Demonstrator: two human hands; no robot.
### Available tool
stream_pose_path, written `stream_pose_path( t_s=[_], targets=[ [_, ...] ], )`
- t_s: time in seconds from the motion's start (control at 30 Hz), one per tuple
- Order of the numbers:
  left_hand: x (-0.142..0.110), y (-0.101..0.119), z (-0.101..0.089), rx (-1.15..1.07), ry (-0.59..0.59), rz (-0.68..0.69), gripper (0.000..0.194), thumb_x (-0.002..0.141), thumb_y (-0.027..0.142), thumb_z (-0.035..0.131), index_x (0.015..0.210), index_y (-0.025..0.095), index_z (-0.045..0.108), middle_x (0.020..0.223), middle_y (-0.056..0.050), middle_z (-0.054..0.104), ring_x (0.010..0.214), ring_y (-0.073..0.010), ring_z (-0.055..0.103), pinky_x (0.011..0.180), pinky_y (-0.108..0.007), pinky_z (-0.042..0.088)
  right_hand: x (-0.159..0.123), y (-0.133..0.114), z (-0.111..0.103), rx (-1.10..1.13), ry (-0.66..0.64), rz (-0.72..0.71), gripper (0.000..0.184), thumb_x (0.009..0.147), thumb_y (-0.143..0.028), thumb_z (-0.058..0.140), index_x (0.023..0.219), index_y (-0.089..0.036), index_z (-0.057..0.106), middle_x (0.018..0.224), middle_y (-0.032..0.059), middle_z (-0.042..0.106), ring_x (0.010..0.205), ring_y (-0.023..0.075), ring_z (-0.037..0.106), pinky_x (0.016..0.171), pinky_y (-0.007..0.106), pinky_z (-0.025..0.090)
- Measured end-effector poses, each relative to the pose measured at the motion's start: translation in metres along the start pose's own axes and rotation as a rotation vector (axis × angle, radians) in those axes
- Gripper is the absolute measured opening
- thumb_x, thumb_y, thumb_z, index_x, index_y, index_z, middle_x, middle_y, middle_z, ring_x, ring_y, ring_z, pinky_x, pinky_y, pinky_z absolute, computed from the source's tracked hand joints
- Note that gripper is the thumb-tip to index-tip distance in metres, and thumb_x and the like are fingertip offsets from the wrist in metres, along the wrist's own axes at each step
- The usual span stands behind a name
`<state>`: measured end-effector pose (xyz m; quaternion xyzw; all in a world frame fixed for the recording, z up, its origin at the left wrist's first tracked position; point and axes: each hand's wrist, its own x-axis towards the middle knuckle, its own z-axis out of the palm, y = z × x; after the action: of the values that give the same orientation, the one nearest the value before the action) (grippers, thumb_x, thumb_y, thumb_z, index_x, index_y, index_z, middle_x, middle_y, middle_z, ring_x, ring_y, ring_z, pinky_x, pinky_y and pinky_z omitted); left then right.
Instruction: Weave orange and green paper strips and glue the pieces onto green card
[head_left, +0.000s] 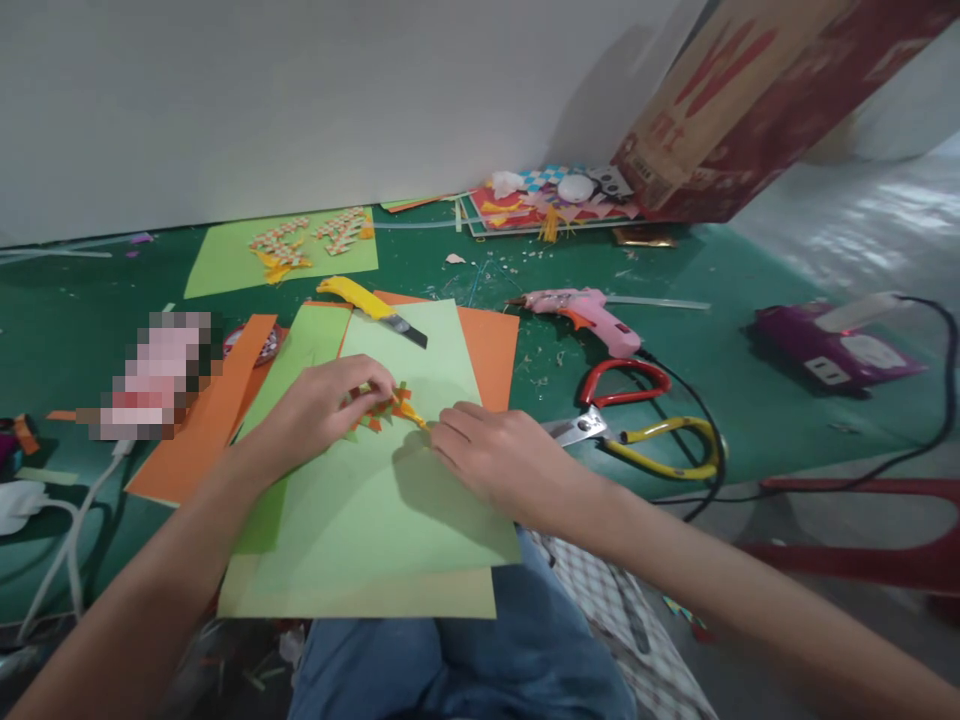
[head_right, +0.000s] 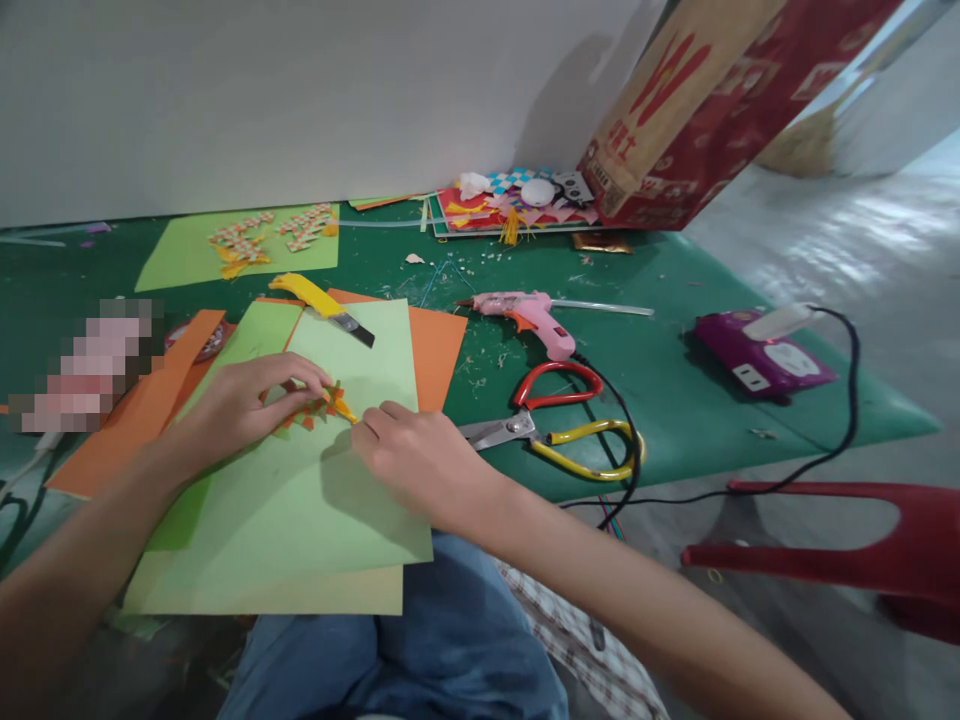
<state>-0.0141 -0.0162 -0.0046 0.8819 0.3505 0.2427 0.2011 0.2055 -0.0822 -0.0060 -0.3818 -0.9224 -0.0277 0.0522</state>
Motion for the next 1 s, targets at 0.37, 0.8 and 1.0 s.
stream_pose_path(
  t_s=[0.37,0.8,1.0],
  targets=[
    [0.000,0.001,0.002,0.063,-0.030,0.029,0.014,0.091,0.020,0.047,0.085,0.022,0.059,0.090,-0.003,0.071,0.081,-0.0160,0.067,0.070,-0.027,0.051,-0.021,-0.040,-0.001,0.209,0.188,-0.218,0.016,0.079,-0.004,0.048,0.074,-0.017,0.057,0.069,0.0037,0.054,0.064,0.0162,0.045,0.045,0.030,0.028],
    [-0.006,-0.004,0.012,0.122,-0.045,0.114,0.014,0.095,0.019,0.043,0.089,0.020,0.055,0.094,-0.004,0.066,0.090,-0.0156,0.061,0.079,-0.028,0.046,-0.013,0.012,-0.029,1.730,0.209,0.512,0.021,0.087,-0.032,0.054,0.072,-0.020,0.046,0.071,-0.0014,0.059,0.056,0.0105,0.062,0.042,0.020,0.038],
    [-0.007,-0.005,0.013,0.145,-0.070,0.106,0.013,0.097,0.022,0.042,0.091,0.020,0.053,0.097,-0.003,0.065,0.092,-0.0150,0.060,0.079,-0.027,0.044,0.001,0.037,-0.061,1.564,0.386,0.523,0.018,0.082,-0.032,0.061,0.072,-0.021,0.050,0.054,-0.0080,0.055,0.030,0.0039,0.042,0.029,0.019,0.018]
  ],
)
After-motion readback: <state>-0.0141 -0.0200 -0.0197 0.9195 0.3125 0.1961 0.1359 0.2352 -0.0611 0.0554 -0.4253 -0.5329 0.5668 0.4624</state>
